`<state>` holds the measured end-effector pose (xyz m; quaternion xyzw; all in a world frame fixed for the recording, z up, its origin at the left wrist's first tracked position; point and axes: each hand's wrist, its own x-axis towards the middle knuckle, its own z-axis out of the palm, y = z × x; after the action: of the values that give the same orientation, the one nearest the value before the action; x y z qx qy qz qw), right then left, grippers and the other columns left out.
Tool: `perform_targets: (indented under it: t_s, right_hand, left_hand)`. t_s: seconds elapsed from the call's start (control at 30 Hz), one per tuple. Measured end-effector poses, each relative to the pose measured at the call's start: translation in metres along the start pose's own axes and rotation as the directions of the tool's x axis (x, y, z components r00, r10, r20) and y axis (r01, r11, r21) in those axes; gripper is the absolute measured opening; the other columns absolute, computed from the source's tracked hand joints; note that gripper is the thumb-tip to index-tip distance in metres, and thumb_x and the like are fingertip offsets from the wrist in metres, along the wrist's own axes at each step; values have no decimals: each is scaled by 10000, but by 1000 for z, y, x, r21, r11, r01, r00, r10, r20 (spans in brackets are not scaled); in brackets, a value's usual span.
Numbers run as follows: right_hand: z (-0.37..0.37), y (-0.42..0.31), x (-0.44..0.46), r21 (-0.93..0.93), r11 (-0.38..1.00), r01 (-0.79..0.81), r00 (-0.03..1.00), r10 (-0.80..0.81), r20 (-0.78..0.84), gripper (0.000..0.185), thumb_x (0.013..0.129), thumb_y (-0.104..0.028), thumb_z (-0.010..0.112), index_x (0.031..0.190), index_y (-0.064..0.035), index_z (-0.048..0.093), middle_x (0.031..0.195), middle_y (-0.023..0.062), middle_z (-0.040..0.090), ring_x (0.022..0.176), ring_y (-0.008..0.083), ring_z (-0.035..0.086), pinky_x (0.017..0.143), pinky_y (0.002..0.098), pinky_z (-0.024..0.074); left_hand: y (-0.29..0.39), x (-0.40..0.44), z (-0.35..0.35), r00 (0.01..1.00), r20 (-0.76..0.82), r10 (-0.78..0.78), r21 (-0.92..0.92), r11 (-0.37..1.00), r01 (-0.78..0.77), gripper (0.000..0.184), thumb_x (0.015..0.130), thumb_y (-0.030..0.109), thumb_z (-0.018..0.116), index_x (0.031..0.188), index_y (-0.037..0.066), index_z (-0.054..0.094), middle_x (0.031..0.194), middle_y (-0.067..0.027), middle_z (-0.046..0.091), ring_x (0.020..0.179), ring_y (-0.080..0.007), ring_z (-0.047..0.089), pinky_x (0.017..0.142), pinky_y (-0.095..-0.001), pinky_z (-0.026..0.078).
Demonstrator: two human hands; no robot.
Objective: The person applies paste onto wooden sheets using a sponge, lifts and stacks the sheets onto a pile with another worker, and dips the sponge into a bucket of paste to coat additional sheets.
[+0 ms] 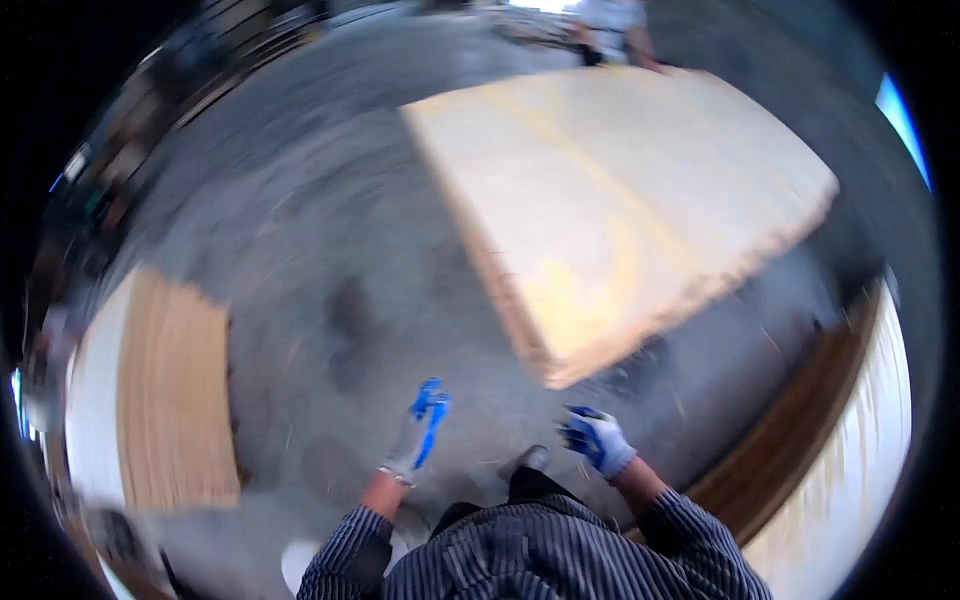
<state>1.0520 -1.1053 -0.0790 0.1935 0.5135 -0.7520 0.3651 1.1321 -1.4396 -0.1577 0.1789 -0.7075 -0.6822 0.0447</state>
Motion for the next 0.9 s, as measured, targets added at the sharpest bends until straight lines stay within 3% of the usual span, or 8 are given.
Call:
perform_targets:
  t_s: [0.07, 0.1, 0.27, 0.33, 0.4, 0.57, 0.7, 0.9]
  right_hand:
    - [-1, 3, -2, 65, 998, -4, 999, 7, -49, 324, 910, -177, 660, 1208, -67, 599, 1001, 74, 681, 873, 206, 665, 740, 345, 546]
    - [1, 2, -5, 99, 995, 12, 998, -6, -59, 296, 904, -163, 672, 1181, -72, 621, 985, 73, 689, 853, 202, 671, 725, 338, 548]
    - [-12, 29, 16, 381, 923, 59, 998, -63, -2, 210, 920, -178, 653, 1109, -89, 632, 1048, 80, 684, 896, 226, 665, 767, 355, 547]
    - [-2, 22, 8, 400, 916, 42, 997, -16, -70, 176, 923, -194, 651, 1070, -99, 635, 1037, 69, 682, 919, 237, 660, 795, 375, 540]
    - [0, 18, 5, 448, 894, 24, 994, 28, -109, 190, 919, -207, 659, 1073, -98, 636, 997, 66, 682, 913, 238, 661, 794, 378, 540]
    - [-22, 12, 31, 520, 851, 74, 977, 42, -208, 194, 905, -212, 680, 1021, -67, 624, 876, 95, 663, 846, 262, 676, 782, 403, 561]
    - [-9, -15, 24, 565, 820, 87, 919, 153, -363, 172, 901, -206, 685, 993, -72, 628, 876, 89, 656, 799, 252, 664, 752, 411, 558]
    - [13, -22, 19, 549, 812, 201, 862, 119, -492, 144, 883, -188, 710, 926, -90, 613, 743, 29, 577, 643, 184, 584, 661, 347, 541]
  left_hand:
    - [58, 18, 27, 970, 211, -119, -46, 990, 132, 527, 1015, 393, 455, 1469, 138, 369, 1387, -122, 512, 1245, -238, 507, 1052, -388, 382]
    - [64, 28, 45, 950, 292, -114, -30, 991, 129, 527, 1015, 393, 455, 1469, 138, 369, 1387, -122, 512, 1245, -238, 507, 1052, -388, 382]
    - [53, 65, 104, 913, 232, -335, -244, 889, 388, 584, 1005, 427, 450, 1505, 175, 286, 1505, -111, 380, 1346, -287, 396, 1110, -446, 284]
    - [37, 77, 116, 913, 267, -308, -256, 891, 375, 561, 1002, 434, 441, 1493, 191, 319, 1524, -96, 356, 1365, -270, 375, 1113, -446, 277]
    - [38, 93, 128, 793, 386, -472, -360, 714, 600, 529, 1003, 435, 430, 1472, 199, 368, 1503, -95, 398, 1373, -240, 377, 1128, -455, 255]
    - [55, 130, 170, 659, 614, -435, -390, 558, 732, 437, 1002, 397, 445, 1274, 77, 566, 1269, -91, 612, 1150, -248, 582, 999, -415, 447]
    - [71, 158, 177, 574, 618, -537, -234, 572, 786, 380, 983, 358, 500, 1238, 90, 587, 1205, -90, 642, 1119, -240, 597, 960, -416, 471]
    - [65, 166, 174, 498, 627, -599, -133, 547, 827, 284, 960, 291, 563, 1163, 97, 607, 1096, -72, 674, 1035, -230, 633, 882, -394, 515]
